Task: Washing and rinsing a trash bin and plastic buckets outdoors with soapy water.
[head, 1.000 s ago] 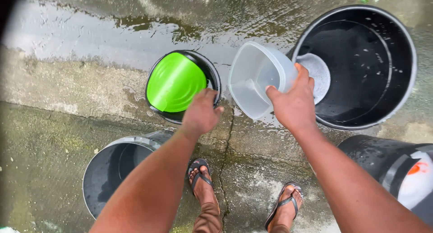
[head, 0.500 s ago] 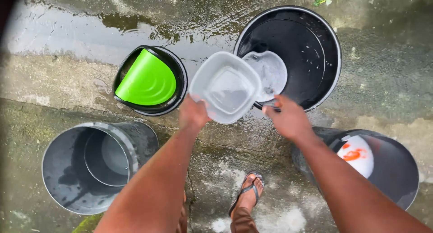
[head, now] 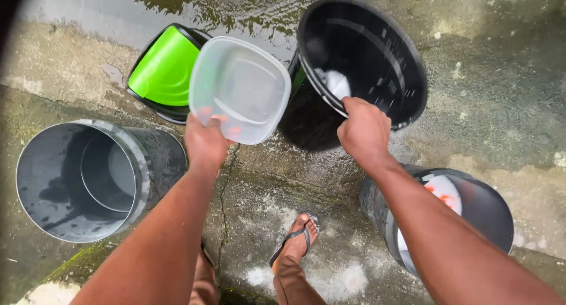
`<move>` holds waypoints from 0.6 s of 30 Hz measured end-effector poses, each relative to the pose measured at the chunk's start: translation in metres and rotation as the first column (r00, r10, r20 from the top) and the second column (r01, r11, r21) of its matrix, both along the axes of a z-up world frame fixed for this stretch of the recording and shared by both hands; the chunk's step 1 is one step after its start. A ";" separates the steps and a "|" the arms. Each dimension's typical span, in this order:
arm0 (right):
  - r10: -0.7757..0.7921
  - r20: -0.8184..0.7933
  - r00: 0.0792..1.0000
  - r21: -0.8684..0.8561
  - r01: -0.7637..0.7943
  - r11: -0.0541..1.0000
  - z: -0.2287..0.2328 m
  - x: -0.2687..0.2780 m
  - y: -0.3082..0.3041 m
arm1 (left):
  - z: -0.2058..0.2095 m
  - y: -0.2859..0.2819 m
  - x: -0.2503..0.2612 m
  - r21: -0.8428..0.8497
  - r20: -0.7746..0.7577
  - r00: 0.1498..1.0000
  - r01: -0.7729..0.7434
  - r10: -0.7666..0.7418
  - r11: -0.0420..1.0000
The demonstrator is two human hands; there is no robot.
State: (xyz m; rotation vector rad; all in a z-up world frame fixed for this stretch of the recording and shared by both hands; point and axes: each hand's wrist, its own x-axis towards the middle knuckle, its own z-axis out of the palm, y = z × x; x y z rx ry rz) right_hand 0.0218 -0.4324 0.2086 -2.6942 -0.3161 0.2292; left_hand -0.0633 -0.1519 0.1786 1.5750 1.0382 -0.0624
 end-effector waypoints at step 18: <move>-0.482 -0.519 0.706 0.189 0.644 0.741 -0.138 0.090 -0.157 | 0.022 0.021 0.021 -0.106 0.144 0.979 -0.130 0.145 0.986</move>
